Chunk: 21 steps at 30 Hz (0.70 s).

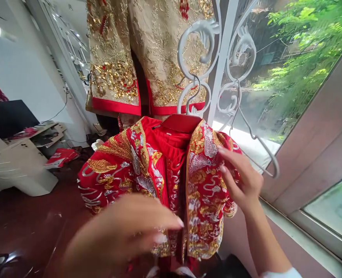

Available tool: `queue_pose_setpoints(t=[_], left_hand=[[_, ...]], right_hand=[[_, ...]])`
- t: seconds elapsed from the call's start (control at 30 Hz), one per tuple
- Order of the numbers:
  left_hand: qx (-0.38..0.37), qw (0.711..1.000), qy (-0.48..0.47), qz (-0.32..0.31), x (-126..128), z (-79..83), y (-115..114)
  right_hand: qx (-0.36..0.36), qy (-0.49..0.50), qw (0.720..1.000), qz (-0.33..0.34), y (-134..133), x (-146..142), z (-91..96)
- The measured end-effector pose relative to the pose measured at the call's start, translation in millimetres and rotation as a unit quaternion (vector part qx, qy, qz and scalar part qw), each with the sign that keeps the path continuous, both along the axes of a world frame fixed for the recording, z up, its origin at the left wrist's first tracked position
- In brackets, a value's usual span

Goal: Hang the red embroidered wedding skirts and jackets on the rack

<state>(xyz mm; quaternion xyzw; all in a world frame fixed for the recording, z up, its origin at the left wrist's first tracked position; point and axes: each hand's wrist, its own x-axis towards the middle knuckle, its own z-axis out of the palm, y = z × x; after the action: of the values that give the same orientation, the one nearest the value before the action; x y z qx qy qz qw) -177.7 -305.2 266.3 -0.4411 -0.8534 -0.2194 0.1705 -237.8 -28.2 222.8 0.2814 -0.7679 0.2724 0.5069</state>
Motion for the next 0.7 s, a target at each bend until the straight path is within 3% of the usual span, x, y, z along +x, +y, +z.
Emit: queue_pose_setpoints(t=[0.03,0.07,0.1,0.13,0.17,0.3,0.47,0.6,0.7], left_hand=[[0.088,0.993,0.065,0.051,-10,14.0,-9],[0.128,0.980,0.098,0.114,-20,26.7,-18],[0.142,0.952,0.152,0.226,-31,37.3,-25],[0.118,0.939,0.151,0.285,-43,45.4,-30],[0.092,0.944,0.102,0.299,-55,50.7,-33],[0.110,0.964,-0.026,0.239,-90,56.8,-32],[0.165,0.955,0.046,0.243,-104,83.7,-14],[0.110,0.968,0.042,0.220,-105,106.7,-4],[0.071,0.975,-0.024,0.207,-105,103.2,-11]], right_hand=[[0.013,-0.015,1.000,0.012,-6,-9,12.5],[0.021,-0.020,1.000,-0.005,-11,-20,23.5],[0.020,-0.032,0.999,-0.031,-14,-30,32.6],[0.019,-0.046,0.997,-0.057,-16,-41,39.7],[0.016,-0.065,0.995,-0.079,-17,-49,44.9],[-0.010,-0.118,0.988,-0.103,-7,-65,52.1],[-0.075,-0.112,0.983,-0.126,-1,-64,51.0],[-0.085,-0.104,0.988,-0.070,4,-67,45.2],[-0.136,-0.103,0.985,-0.011,8,-73,40.1]])
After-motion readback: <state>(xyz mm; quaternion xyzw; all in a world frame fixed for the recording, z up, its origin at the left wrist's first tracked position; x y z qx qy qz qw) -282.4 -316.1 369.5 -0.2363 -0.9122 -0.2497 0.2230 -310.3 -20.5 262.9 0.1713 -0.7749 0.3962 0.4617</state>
